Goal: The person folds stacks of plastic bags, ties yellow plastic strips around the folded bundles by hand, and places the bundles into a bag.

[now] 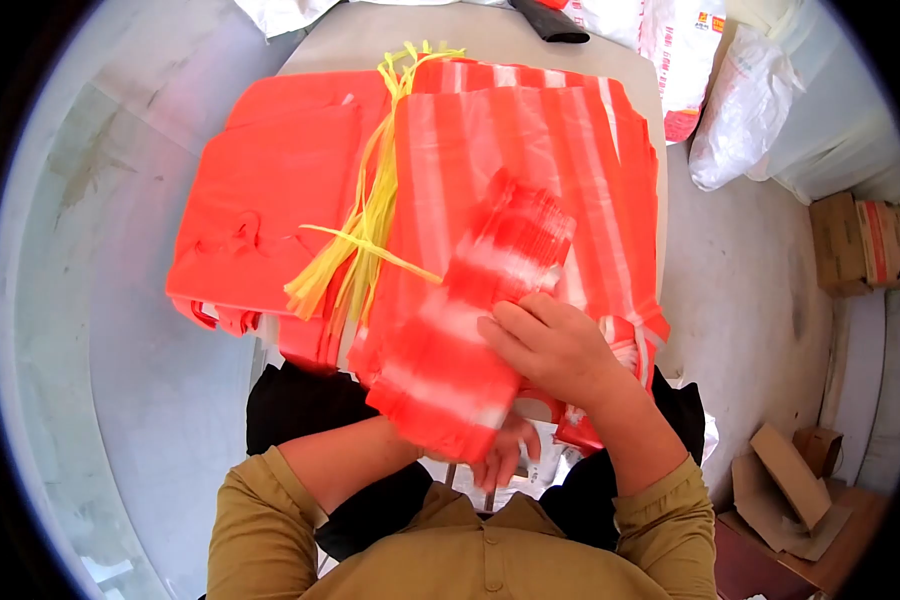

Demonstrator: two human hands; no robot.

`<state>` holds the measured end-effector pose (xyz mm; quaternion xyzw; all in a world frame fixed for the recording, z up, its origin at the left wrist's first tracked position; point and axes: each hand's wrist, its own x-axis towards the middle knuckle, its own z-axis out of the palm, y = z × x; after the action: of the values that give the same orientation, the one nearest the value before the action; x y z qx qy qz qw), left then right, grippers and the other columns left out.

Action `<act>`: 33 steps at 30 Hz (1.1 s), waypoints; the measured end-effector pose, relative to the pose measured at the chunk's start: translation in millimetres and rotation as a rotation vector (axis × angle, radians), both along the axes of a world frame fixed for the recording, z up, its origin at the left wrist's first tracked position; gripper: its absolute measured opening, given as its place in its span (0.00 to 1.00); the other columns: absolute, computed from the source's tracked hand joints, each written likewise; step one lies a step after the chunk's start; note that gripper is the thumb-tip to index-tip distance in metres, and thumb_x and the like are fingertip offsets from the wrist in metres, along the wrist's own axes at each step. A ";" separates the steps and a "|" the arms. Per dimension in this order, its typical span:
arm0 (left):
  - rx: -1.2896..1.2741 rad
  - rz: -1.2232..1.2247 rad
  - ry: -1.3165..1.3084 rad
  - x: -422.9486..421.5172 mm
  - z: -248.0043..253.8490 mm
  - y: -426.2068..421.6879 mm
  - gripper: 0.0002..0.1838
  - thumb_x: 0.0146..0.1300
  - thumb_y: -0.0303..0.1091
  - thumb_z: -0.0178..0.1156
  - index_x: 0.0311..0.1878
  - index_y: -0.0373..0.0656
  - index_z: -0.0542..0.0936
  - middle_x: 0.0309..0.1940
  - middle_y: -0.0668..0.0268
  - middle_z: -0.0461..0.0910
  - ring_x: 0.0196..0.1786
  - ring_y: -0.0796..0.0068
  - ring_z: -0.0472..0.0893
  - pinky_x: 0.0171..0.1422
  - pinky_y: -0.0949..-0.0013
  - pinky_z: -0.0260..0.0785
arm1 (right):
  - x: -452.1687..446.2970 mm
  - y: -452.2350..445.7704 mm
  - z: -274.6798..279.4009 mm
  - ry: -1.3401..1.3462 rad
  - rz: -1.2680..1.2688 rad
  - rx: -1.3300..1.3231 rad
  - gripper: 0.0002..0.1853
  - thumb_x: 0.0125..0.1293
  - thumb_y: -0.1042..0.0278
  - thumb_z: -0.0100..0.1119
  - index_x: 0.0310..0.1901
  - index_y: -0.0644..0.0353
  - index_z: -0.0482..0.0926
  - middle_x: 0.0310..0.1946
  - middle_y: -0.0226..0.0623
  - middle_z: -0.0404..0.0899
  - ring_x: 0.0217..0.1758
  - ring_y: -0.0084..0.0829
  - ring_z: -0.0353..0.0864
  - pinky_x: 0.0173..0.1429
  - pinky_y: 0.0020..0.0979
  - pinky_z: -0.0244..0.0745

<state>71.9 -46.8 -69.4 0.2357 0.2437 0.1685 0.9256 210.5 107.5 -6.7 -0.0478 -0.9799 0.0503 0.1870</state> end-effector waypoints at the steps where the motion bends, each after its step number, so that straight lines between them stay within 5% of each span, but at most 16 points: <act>1: 0.063 -0.120 -0.002 6.8 2.4 -7.1 0.24 0.84 0.47 0.52 0.68 0.35 0.74 0.39 0.53 0.86 0.35 0.65 0.89 0.36 0.63 0.82 | -0.4 -0.4 -3.2 0.007 -0.002 -0.001 0.18 0.60 0.72 0.67 0.53 0.54 0.83 0.49 0.31 0.80 0.49 0.32 0.82 0.46 0.31 0.83; 4: 0.305 -0.428 -0.126 18.7 20.9 -23.5 0.23 0.85 0.45 0.53 0.69 0.36 0.75 0.38 0.58 0.86 0.38 0.69 0.88 0.42 0.64 0.82 | -1.1 -1.4 -15.7 -0.041 0.002 -0.058 0.16 0.61 0.72 0.67 0.51 0.55 0.83 0.48 0.32 0.80 0.49 0.33 0.82 0.47 0.33 0.83; 8: 0.551 -0.283 -0.261 -22.0 59.2 -12.9 0.20 0.81 0.36 0.61 0.68 0.35 0.78 0.38 0.58 0.86 0.41 0.68 0.89 0.45 0.64 0.82 | 5.6 -0.4 -12.1 0.009 -0.031 -0.119 0.14 0.62 0.72 0.68 0.50 0.55 0.84 0.49 0.34 0.81 0.50 0.36 0.83 0.46 0.35 0.82; 10: 0.554 0.046 -0.170 -77.0 75.2 -3.8 0.16 0.79 0.32 0.61 0.63 0.32 0.80 0.40 0.57 0.87 0.41 0.68 0.89 0.43 0.66 0.82 | 19.9 1.8 2.3 -0.001 -0.135 -0.108 0.14 0.63 0.72 0.70 0.50 0.56 0.84 0.48 0.36 0.83 0.49 0.38 0.84 0.46 0.36 0.82; 11: 0.358 0.393 0.034 -99.1 80.0 -13.3 0.17 0.76 0.38 0.67 0.60 0.37 0.84 0.40 0.65 0.87 0.41 0.78 0.87 0.44 0.72 0.80 | 28.4 2.5 4.2 0.001 -0.251 -0.175 0.13 0.63 0.71 0.70 0.50 0.56 0.84 0.46 0.37 0.83 0.48 0.39 0.85 0.46 0.36 0.82; 13: 0.470 1.063 0.590 -113.3 68.1 -3.4 0.12 0.77 0.35 0.66 0.57 0.39 0.85 0.46 0.68 0.87 0.46 0.83 0.84 0.50 0.74 0.78 | 44.5 5.4 8.9 0.010 -0.482 -0.303 0.12 0.64 0.69 0.72 0.48 0.57 0.84 0.43 0.38 0.85 0.45 0.41 0.86 0.46 0.38 0.82; 14: 0.646 1.133 0.873 -118.8 61.1 9.1 0.12 0.74 0.30 0.67 0.57 0.40 0.85 0.48 0.65 0.87 0.50 0.75 0.85 0.55 0.69 0.77 | 48.8 9.5 11.7 -0.030 -0.530 -0.394 0.12 0.63 0.66 0.73 0.46 0.59 0.84 0.38 0.38 0.85 0.41 0.43 0.87 0.47 0.39 0.82; 17: 1.374 0.718 1.894 -129.1 53.6 26.7 0.17 0.65 0.26 0.70 0.57 0.41 0.86 0.51 0.60 0.87 0.51 0.61 0.84 0.59 0.62 0.77 | 52.0 11.2 1.7 -0.062 -0.563 -0.441 0.12 0.64 0.66 0.73 0.46 0.58 0.86 0.40 0.37 0.85 0.42 0.43 0.87 0.48 0.40 0.82; 18: 1.375 0.725 1.878 -127.1 48.8 31.2 0.19 0.57 0.25 0.73 0.54 0.43 0.87 0.48 0.59 0.87 0.50 0.52 0.81 0.59 0.56 0.76 | 52.5 11.0 -0.8 -0.082 -0.568 -0.453 0.12 0.64 0.66 0.73 0.47 0.58 0.86 0.40 0.37 0.86 0.43 0.43 0.87 0.48 0.40 0.82; 24: 1.401 0.597 1.958 -114.2 53.0 40.4 0.10 0.55 0.30 0.75 0.41 0.43 0.90 0.31 0.65 0.85 0.41 0.59 0.81 0.49 0.56 0.75 | 61.2 14.1 -0.6 -0.186 -0.560 -0.480 0.09 0.66 0.66 0.71 0.46 0.54 0.88 0.40 0.36 0.85 0.43 0.43 0.87 0.47 0.42 0.81; 27: 1.398 0.625 1.888 -108.2 64.2 40.0 0.09 0.55 0.32 0.76 0.39 0.43 0.90 0.30 0.65 0.86 0.37 0.58 0.81 0.46 0.55 0.74 | 72.3 18.7 2.3 -0.240 -0.545 -0.458 0.06 0.65 0.66 0.71 0.42 0.55 0.89 0.36 0.37 0.85 0.42 0.43 0.87 0.45 0.42 0.80; 30: 1.258 0.546 1.810 -103.5 75.3 36.5 0.09 0.59 0.30 0.75 0.43 0.41 0.90 0.33 0.63 0.87 0.37 0.61 0.82 0.46 0.60 0.75 | 86.3 25.9 13.2 -0.254 -0.546 -0.482 0.05 0.64 0.67 0.71 0.39 0.57 0.88 0.32 0.37 0.83 0.41 0.43 0.86 0.44 0.42 0.79; 33: 0.809 0.731 1.400 -94.9 81.4 34.2 0.10 0.65 0.28 0.71 0.48 0.37 0.90 0.36 0.61 0.89 0.40 0.67 0.85 0.49 0.66 0.76 | 100.0 36.1 34.1 -0.346 -0.571 -0.540 0.04 0.64 0.68 0.70 0.36 0.58 0.87 0.32 0.37 0.84 0.42 0.40 0.86 0.43 0.39 0.78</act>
<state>-23.0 -12.6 11.9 0.5013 0.7359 0.3438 0.2982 310.5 143.7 27.4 -0.3721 -0.8959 0.2425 0.0070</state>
